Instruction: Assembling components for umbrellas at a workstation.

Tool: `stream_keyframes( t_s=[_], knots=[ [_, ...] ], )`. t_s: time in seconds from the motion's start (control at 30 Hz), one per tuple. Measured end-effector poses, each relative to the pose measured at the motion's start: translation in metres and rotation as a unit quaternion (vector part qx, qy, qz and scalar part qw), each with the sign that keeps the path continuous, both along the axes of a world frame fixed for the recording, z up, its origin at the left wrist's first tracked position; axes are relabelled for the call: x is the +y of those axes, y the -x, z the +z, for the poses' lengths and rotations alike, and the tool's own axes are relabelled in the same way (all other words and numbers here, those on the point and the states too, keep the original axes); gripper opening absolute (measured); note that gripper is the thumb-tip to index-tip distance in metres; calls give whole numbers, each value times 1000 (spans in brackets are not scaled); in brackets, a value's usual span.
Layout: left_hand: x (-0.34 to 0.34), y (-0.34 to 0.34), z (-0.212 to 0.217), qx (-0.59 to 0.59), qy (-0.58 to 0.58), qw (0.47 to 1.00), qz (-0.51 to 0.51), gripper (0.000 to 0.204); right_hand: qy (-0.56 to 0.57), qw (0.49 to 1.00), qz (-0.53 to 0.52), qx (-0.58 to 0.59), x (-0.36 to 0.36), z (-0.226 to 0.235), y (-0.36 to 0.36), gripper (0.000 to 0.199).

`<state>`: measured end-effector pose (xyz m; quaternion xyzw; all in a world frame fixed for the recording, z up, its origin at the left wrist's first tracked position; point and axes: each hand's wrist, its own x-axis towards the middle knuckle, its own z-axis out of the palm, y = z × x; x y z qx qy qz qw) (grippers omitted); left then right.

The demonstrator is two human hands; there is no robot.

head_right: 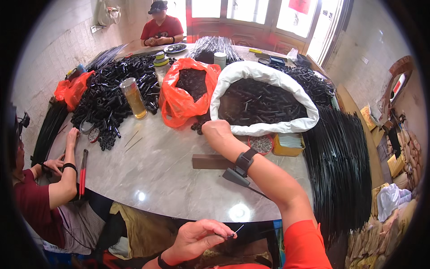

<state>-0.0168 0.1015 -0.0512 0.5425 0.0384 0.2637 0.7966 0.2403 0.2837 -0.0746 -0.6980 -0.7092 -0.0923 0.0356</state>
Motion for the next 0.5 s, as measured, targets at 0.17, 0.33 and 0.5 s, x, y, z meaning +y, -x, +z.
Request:
stream_keyframes(
  t_s=[0.17, 0.33, 0.5],
  knots=[
    [2, -1, 3, -8, 3, 1000, -11, 19, -18, 1000, 0, 8, 2, -5, -8, 12],
    [1, -1, 7, -6, -17, 1000, 26, 17, 12, 1000, 15, 12, -3, 3, -8, 10],
    [-6, -4, 3, -23, 7, 999, 47, 19, -80, 996, 19, 21, -7, -13, -6, 10]
  ],
)
